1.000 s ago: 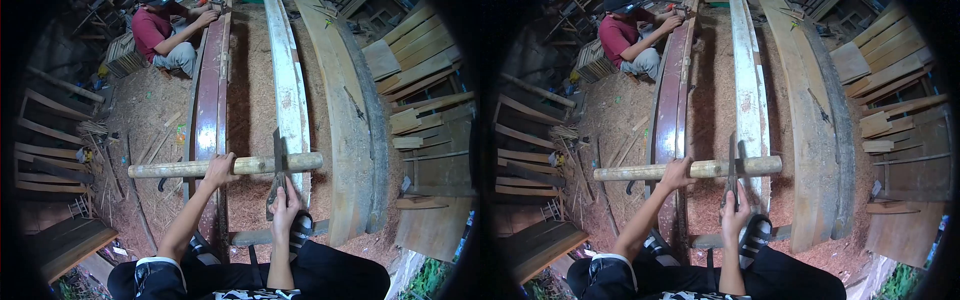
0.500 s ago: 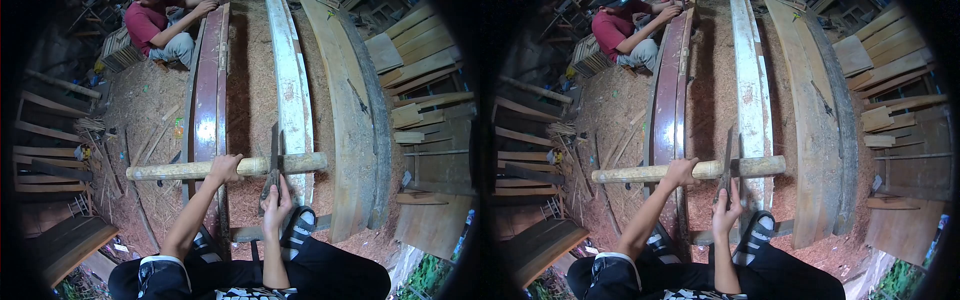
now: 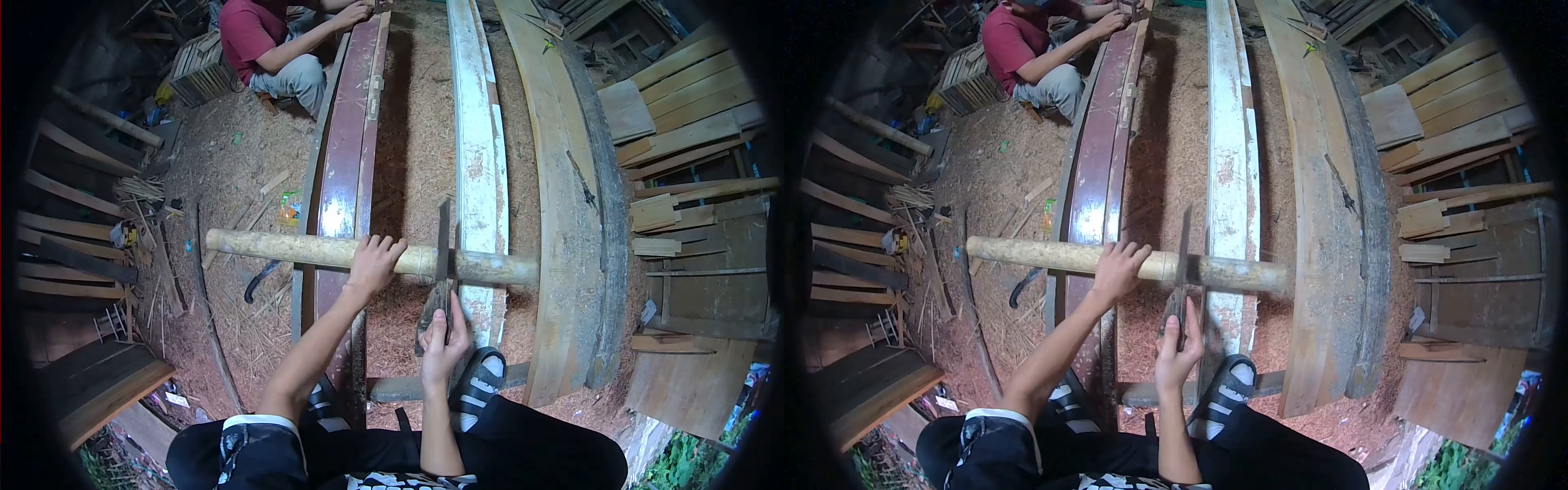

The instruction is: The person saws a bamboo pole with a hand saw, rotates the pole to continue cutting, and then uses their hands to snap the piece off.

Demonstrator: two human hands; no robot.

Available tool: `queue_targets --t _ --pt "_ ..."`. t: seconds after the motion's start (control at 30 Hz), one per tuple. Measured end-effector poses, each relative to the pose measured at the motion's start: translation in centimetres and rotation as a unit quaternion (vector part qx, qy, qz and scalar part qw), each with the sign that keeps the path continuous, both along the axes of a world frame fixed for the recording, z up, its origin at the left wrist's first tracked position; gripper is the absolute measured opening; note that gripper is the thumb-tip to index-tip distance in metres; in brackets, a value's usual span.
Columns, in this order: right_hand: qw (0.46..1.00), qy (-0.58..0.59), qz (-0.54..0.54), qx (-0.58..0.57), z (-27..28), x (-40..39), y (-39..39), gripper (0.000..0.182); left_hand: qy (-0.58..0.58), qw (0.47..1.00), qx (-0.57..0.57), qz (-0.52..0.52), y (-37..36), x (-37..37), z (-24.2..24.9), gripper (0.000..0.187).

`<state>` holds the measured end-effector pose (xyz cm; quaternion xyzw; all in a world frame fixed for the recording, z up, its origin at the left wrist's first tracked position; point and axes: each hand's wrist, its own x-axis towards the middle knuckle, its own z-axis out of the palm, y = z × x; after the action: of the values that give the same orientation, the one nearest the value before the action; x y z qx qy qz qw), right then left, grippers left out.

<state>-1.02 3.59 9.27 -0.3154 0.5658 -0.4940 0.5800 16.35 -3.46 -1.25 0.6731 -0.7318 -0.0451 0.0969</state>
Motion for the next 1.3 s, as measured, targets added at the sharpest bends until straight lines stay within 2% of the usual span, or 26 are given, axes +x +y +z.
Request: queue_targets --t 0.07,0.13,0.17,0.27,0.33,0.43,0.57,0.63,0.77,1.0,1.07,1.1,1.17,1.3 --pt "1.000 0.016 -0.004 -0.002 -0.3 -0.2 0.1 0.044 -0.007 1.000 -0.014 -0.002 0.0 -0.1 -0.8 0.052" --pt "1.000 0.023 -0.016 -0.005 0.0 -0.4 -0.1 0.043 -0.015 1.000 0.023 0.013 -0.2 0.0 -0.9 0.066" --pt "1.000 0.024 -0.016 -0.005 0.3 -0.5 -0.1 0.043 -0.015 1.000 0.024 0.013 -0.1 0.0 -0.9 0.066" --pt "1.000 0.017 -0.015 -0.011 0.5 -0.7 -0.2 0.044 0.009 1.000 -0.007 0.013 0.0 0.3 -0.6 0.063" --pt "1.000 0.005 0.003 -0.011 0.3 -0.9 0.1 0.045 0.020 0.997 -0.067 0.017 0.1 0.3 -0.2 0.055" --pt "1.000 -0.004 0.005 -0.022 0.5 -0.6 0.0 0.045 0.021 0.994 -0.099 0.040 0.1 0.2 0.2 0.059" --pt "1.000 -0.010 0.011 -0.021 0.6 -0.2 0.1 0.045 0.034 0.997 -0.046 0.048 -0.8 0.3 0.0 0.062" --pt "1.000 -0.019 0.006 -0.014 0.6 -0.3 0.2 0.045 0.026 0.998 0.035 0.039 -1.4 0.4 -0.2 0.066" --pt "1.000 -0.020 0.009 -0.023 0.5 -0.5 0.2 0.046 0.011 1.000 0.003 0.028 -0.8 0.5 -0.7 0.068" --pt "0.999 -0.009 0.012 -0.031 0.7 -0.4 0.6 0.046 0.050 0.998 -0.021 0.030 0.0 0.5 1.0 0.072" --pt "0.999 -0.019 0.010 -0.036 0.8 -0.5 0.4 0.046 0.018 0.998 -0.044 0.040 -0.1 0.1 0.5 0.060" --pt "0.999 -0.007 0.011 -0.031 0.8 -0.6 0.3 0.046 0.016 0.998 -0.045 0.038 -0.1 -0.1 -0.2 0.060" --pt "1.000 0.002 0.011 -0.025 1.0 -0.3 0.1 0.045 -0.015 0.999 -0.014 0.040 -0.5 -0.4 -1.6 0.047" --pt "0.999 -0.016 0.009 -0.032 0.8 -0.4 0.2 0.045 -0.014 0.999 -0.031 0.021 -0.3 -0.3 -0.9 0.040"
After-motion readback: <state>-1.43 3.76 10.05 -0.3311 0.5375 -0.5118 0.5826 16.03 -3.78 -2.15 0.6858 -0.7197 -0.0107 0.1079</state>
